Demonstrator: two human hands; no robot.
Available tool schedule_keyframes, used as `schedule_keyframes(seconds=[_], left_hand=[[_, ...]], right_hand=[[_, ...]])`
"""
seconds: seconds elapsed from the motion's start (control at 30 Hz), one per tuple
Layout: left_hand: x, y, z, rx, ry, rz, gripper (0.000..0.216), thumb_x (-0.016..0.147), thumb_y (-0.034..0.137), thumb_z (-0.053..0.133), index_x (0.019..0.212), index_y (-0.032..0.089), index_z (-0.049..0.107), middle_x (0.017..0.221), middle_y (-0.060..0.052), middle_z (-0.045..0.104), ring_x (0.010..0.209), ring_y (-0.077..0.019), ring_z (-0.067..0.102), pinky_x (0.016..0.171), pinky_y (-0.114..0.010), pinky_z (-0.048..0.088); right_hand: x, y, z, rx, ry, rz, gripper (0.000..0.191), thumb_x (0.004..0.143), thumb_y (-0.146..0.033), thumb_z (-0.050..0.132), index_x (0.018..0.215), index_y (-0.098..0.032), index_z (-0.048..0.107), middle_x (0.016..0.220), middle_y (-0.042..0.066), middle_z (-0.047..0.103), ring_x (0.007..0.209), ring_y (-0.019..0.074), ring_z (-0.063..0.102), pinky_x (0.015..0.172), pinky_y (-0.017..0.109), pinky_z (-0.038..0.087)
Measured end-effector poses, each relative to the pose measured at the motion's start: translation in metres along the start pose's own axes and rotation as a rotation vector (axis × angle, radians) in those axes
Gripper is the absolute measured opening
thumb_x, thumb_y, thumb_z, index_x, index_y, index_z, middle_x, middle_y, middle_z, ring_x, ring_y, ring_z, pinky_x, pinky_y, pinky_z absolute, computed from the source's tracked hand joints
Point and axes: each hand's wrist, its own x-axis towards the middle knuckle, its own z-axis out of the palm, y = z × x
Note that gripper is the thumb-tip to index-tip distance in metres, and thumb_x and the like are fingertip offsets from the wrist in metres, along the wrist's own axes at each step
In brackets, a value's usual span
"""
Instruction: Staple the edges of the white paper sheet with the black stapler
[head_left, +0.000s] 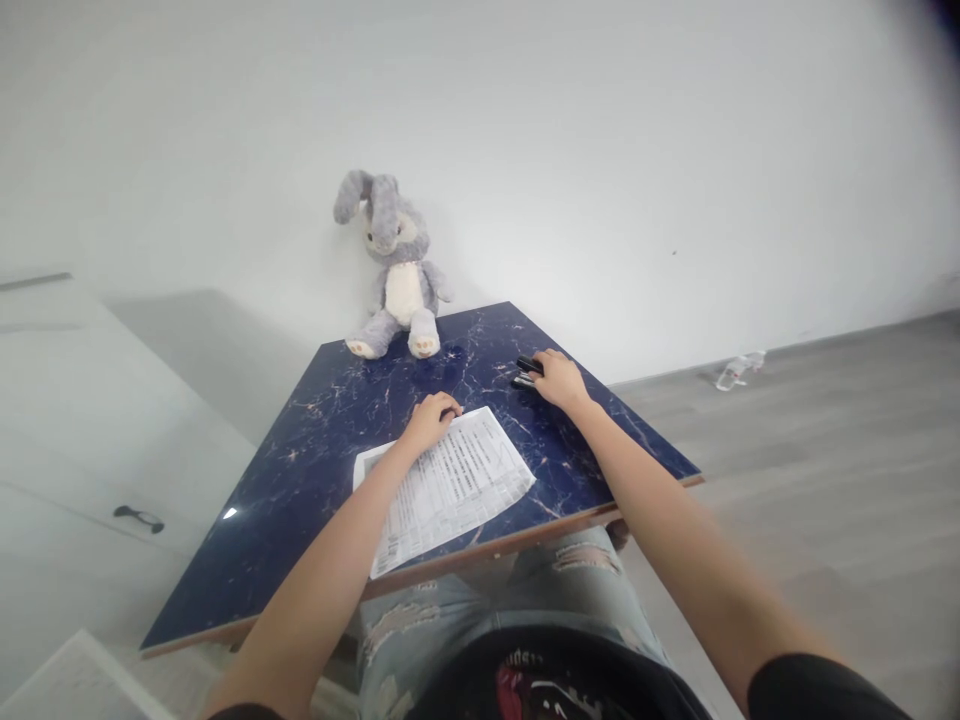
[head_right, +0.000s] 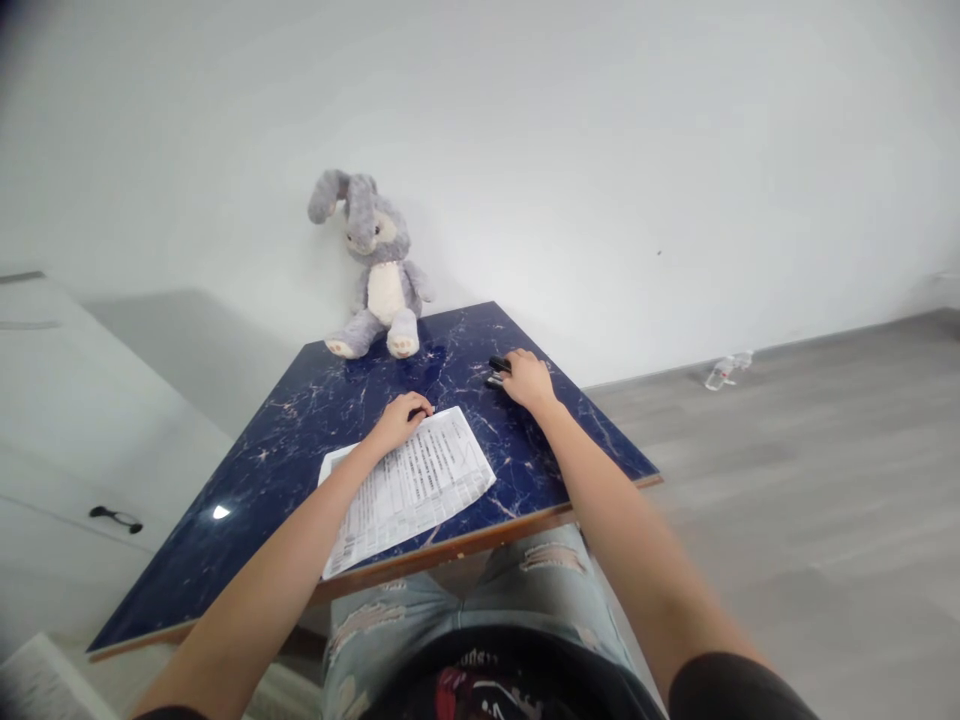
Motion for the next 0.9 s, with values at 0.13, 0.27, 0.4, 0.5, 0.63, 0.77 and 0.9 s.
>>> schedule_keyframes(seconds=[0.13,0.27,0.4,0.5,0.63,0.77,0.9], left_hand=[[-0.001,0.002,0.002,0.058,-0.056,-0.008,0.034,0.095,0.014,0.052,0.115,0.027,0.076,0.134,-0.006,0.070,0.121,-0.0306,0.058,0.107,-0.057,0.039],[-0.003,0.007,0.000,0.124,-0.192,0.045,0.039,0.102,0.033,0.052,0.139,0.034,0.065,0.156,-0.007,0.056,0.133,-0.0335,0.050,0.112,-0.062,0.034],[-0.004,0.012,-0.003,0.184,-0.238,0.079,0.049,0.101,0.047,0.055,0.148,0.035,0.057,0.164,-0.008,0.046,0.140,-0.0365,0.045,0.113,-0.062,0.032],[-0.004,0.008,-0.007,0.235,-0.128,-0.048,0.045,0.101,0.045,0.054,0.144,0.032,0.062,0.161,-0.009,0.049,0.140,-0.0362,0.046,0.112,-0.060,0.035],[-0.005,-0.013,-0.019,0.321,0.055,-0.369,0.041,0.098,0.044,0.056,0.130,0.023,0.071,0.150,-0.018,0.055,0.133,-0.0390,0.052,0.107,-0.059,0.042],[-0.015,-0.038,-0.041,0.402,0.180,-0.702,0.041,0.086,0.042,0.067,0.116,0.014,0.073,0.136,-0.029,0.058,0.129,-0.0511,0.050,0.102,-0.071,0.040],[-0.023,-0.051,-0.063,0.429,0.246,-0.992,0.050,0.081,0.048,0.070,0.117,0.013,0.071,0.140,-0.034,0.053,0.132,-0.0596,0.044,0.095,-0.080,0.036]], right_hand=[[0.001,0.005,0.001,0.009,0.024,0.022,0.017,0.090,-0.022,0.063,0.105,-0.018,0.070,0.107,0.014,0.068,0.105,0.0321,0.062,0.085,0.043,0.050],[0.002,0.006,0.005,0.042,0.025,0.006,0.017,0.087,-0.022,0.066,0.103,-0.019,0.070,0.104,0.011,0.067,0.100,0.0281,0.062,0.085,0.040,0.050],[0.002,0.006,0.010,0.084,0.016,-0.044,0.020,0.086,-0.023,0.068,0.106,-0.020,0.071,0.104,0.008,0.067,0.102,0.0267,0.061,0.088,0.038,0.050],[0.002,0.006,0.013,0.100,0.022,-0.046,0.020,0.087,-0.022,0.067,0.106,-0.020,0.071,0.104,0.009,0.067,0.102,0.0273,0.061,0.089,0.039,0.050],[0.002,0.008,0.015,0.120,0.027,-0.045,0.020,0.087,-0.023,0.067,0.106,-0.019,0.071,0.104,0.009,0.067,0.100,0.0273,0.061,0.089,0.039,0.050],[0.001,0.010,0.016,0.151,0.028,-0.038,0.023,0.086,-0.024,0.067,0.108,-0.019,0.072,0.106,0.010,0.068,0.102,0.0282,0.062,0.090,0.040,0.051],[-0.001,0.014,0.014,0.217,0.016,-0.018,0.034,0.082,-0.026,0.073,0.116,-0.021,0.071,0.102,0.009,0.073,0.095,0.0282,0.067,0.088,0.042,0.054]])
